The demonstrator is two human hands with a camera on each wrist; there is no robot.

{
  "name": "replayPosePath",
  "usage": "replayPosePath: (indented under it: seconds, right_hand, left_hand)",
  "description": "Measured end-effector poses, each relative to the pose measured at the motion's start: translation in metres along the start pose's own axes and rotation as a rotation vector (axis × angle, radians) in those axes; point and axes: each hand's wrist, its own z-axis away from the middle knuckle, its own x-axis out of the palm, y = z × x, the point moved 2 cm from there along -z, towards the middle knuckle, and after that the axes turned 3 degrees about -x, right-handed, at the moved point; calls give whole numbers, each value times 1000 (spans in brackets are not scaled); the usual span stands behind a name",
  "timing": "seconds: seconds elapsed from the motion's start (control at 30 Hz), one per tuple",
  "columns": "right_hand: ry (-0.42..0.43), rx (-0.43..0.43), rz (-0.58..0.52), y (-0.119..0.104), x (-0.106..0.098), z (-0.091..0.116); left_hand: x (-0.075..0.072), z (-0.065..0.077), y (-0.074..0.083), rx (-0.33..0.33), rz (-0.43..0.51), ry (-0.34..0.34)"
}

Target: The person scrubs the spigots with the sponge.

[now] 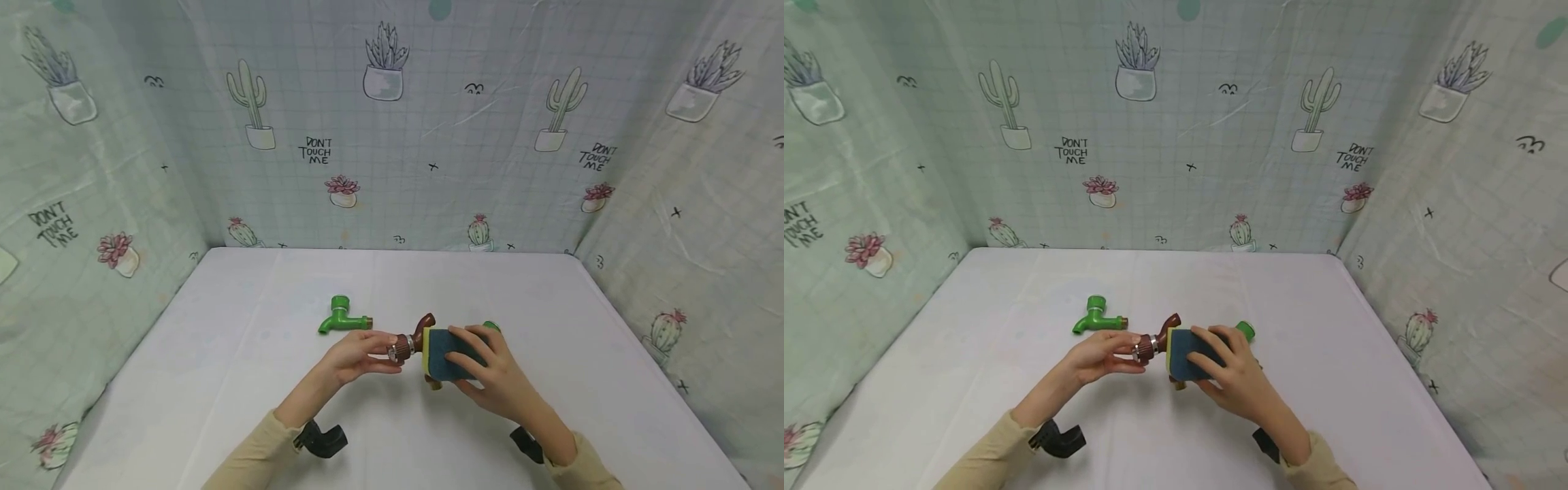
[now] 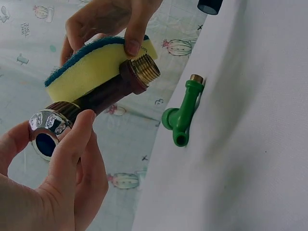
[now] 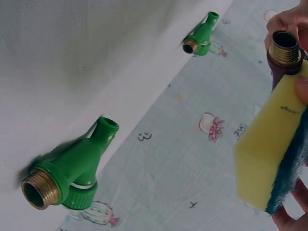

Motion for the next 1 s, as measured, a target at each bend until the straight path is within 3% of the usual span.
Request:
replayPosePath:
  seconds: [0.37,0.7,1.0]
  right_hand:
    - [-80,91,92,-10,-1,-11]
    - [-102,152,105,0,-4,-24]
    - [-123,169,74,1,-7,-24]
  left_hand:
    - [4,1,-1,-2,-27,-38]
    - [9,1,-5,-30,-75,-88]
    - [9,-2,-8,-14,-17,-55]
